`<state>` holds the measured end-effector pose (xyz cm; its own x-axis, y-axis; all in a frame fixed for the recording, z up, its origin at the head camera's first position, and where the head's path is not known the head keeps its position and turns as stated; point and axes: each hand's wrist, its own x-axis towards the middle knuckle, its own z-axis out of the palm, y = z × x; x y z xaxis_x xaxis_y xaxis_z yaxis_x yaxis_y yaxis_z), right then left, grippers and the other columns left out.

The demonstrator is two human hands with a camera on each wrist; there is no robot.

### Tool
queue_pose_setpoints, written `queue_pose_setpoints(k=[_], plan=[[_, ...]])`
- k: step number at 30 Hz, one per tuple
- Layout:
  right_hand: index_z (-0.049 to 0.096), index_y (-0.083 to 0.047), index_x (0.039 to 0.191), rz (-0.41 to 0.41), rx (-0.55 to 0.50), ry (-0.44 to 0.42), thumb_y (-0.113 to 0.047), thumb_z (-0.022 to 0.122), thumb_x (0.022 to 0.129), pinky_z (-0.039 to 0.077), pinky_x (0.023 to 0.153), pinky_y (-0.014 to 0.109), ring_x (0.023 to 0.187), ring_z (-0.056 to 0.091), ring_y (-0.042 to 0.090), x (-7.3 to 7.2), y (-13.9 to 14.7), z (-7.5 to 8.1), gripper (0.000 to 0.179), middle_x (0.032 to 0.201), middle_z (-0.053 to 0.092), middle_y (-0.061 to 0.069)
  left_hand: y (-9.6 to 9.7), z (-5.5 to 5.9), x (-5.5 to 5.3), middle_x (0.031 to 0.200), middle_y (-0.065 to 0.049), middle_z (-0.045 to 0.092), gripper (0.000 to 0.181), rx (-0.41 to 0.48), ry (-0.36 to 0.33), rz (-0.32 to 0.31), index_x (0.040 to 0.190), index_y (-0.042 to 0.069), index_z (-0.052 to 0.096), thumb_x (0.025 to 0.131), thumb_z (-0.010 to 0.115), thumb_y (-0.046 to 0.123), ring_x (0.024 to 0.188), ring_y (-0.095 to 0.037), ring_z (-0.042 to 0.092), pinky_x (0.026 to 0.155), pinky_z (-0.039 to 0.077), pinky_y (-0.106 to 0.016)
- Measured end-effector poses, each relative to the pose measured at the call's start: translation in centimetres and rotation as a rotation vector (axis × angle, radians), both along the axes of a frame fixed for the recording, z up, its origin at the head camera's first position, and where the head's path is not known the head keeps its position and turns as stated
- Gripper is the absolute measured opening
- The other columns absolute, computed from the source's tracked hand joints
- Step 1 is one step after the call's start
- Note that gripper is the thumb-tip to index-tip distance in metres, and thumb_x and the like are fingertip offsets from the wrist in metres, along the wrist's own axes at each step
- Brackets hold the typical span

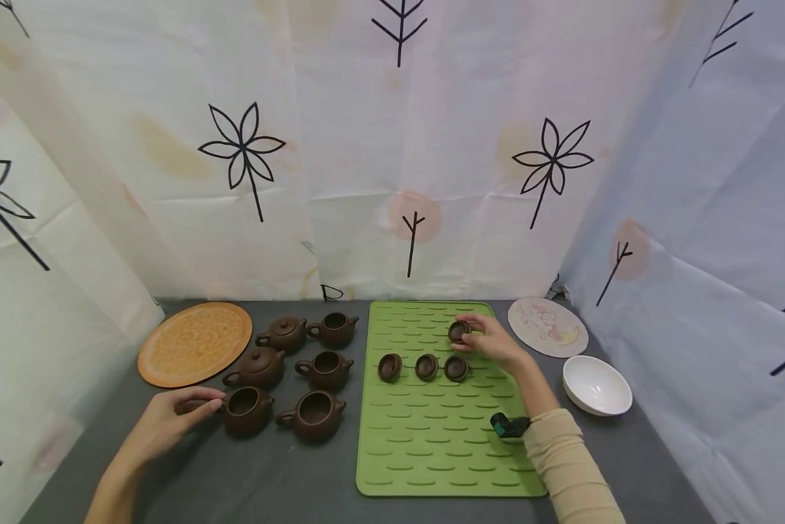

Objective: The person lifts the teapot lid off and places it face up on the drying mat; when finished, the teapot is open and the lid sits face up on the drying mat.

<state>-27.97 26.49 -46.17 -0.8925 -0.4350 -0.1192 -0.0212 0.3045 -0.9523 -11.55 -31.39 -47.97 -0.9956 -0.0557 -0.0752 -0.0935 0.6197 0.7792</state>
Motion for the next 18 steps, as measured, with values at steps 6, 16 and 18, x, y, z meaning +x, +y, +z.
queue_pose_setpoints(k=[6,16,18], plan=[[0.034,0.013,0.162,0.047,0.062,0.037,0.002,0.046,0.113,0.065,0.097,0.031,0.109,0.076,0.015,-0.2,0.4,-0.52,0.052,0.16,0.036,0.045,0.01,0.03,0.04,0.121,-0.007,0.081,0.03,0.006,0.005,-0.003,0.123,0.015,0.081,0.102,0.077,0.037,0.096,-0.006,0.075,0.077,0.055,-0.025],[0.035,0.013,0.161,0.103,0.162,0.087,0.0,0.042,0.114,0.064,0.087,0.038,0.103,0.068,0.018,-0.31,0.34,-0.59,0.049,0.152,0.042,0.043,0.19,0.11,0.05,0.119,-0.006,0.082,0.028,0.004,0.002,0.006,0.121,0.014,0.082,0.102,0.078,0.034,0.096,-0.005,0.076,0.077,0.056,-0.025],[0.036,0.011,0.161,0.086,0.186,0.083,0.001,0.042,0.113,0.064,0.083,0.039,0.1,0.066,0.019,-0.38,0.24,-0.57,0.05,0.152,0.042,0.042,0.21,0.13,0.06,0.119,-0.006,0.082,0.028,0.002,-0.001,0.008,0.121,0.015,0.082,0.102,0.078,0.035,0.096,-0.005,0.075,0.077,0.056,-0.025]])
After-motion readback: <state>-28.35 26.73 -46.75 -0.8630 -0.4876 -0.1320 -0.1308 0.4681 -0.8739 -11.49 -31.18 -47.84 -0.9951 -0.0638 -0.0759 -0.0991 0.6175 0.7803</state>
